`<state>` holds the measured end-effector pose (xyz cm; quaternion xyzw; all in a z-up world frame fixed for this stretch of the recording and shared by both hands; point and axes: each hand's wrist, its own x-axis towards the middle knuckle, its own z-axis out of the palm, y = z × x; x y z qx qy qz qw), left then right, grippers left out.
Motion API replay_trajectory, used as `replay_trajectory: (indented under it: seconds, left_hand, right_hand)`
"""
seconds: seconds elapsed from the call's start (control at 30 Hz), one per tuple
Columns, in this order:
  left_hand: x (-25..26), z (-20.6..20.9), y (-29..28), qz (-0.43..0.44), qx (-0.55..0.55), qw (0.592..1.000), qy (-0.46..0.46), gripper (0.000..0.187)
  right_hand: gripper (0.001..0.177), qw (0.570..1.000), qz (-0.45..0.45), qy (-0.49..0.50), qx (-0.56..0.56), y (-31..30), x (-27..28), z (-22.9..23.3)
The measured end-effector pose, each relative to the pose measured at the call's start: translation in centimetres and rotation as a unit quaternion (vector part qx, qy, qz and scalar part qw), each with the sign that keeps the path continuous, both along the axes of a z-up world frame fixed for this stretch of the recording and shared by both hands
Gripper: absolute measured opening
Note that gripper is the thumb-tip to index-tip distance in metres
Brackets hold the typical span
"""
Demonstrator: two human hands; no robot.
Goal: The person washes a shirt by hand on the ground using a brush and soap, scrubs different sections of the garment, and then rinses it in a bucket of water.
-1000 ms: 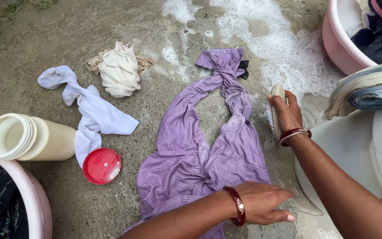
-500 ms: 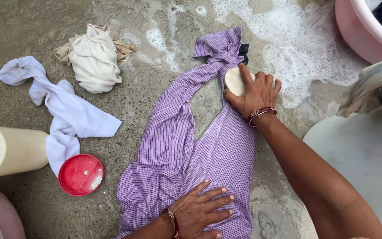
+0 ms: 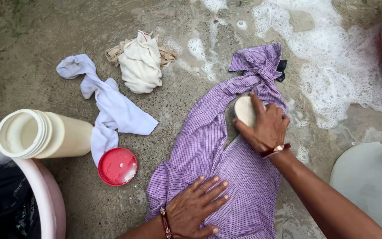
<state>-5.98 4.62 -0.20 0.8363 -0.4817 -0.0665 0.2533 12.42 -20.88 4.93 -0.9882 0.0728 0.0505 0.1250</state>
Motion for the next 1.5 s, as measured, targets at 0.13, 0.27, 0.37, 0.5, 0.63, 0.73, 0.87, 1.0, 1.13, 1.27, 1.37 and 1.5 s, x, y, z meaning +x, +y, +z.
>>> replay_trajectory:
  seconds: [0.13,0.27,0.37,0.5,0.63,0.73,0.87,1.0,1.13,1.27,1.37,1.5]
  left_hand:
    - [-0.3,-2.7,-0.8,-0.015,0.013,0.997,-0.074,0.053]
    - [-1.8,-2.7,-0.1,-0.024,-0.076,0.995,0.052,0.058]
    - [-1.1,-2.3,-0.3,-0.007,-0.017,0.997,-0.078,0.055]
    - [1.3,-4.2,-0.1,0.005,0.01,0.989,-0.147,0.049]
    - [-2.2,-4.3,-0.4,-0.002,-0.039,0.999,-0.01,0.053]
    - [-1.1,-2.5,-0.5,-0.013,-0.007,0.999,-0.034,0.056]
    - [2.7,-2.2,-0.4,-0.009,0.019,0.995,-0.101,0.063]
    - [-1.6,-2.8,-0.5,-0.008,-0.004,0.999,-0.046,0.068]
    - [2.6,-0.2,0.4,-0.035,-0.017,0.993,0.11,0.066]
    - [11.3,2.4,2.2,0.03,0.041,0.999,-0.01,0.104]
    - [12.7,2.8,-1.7,-0.013,-0.013,1.0,-0.016,0.104]
    - [12.2,0.9,-8.7,-0.077,0.049,0.996,-0.014,0.047]
  right_hand:
    - [0.095,0.91,0.376,-0.176,0.011,9.1,-6.8,-2.8]
    - [0.094,0.97,0.187,-0.129,-0.084,7.5,6.3,-1.7]
    - [0.095,0.981,0.178,-0.024,-0.077,9.3,6.1,0.6]
    - [0.094,0.924,0.365,-0.109,-0.044,12.9,0.4,-0.6]
    - [0.089,0.946,0.277,-0.163,-0.05,10.1,3.7,-2.4]
    - [0.094,0.985,0.15,-0.06,-0.059,10.3,7.1,0.1]
    - [0.097,0.908,0.416,-0.037,-0.029,14.0,-3.7,-0.7]
    - [0.09,0.931,0.317,-0.177,-0.039,10.9,1.2,-2.4]
    - [0.095,0.986,0.144,-0.048,0.064,10.3,5.7,-0.3]
    - [0.101,0.972,0.088,-0.059,0.208,4.1,4.9,-0.6]
    - [0.103,0.991,0.027,-0.127,0.024,0.3,1.7,-2.1]
    - [0.102,0.999,-0.042,-0.011,0.024,-1.0,3.5,-1.1]
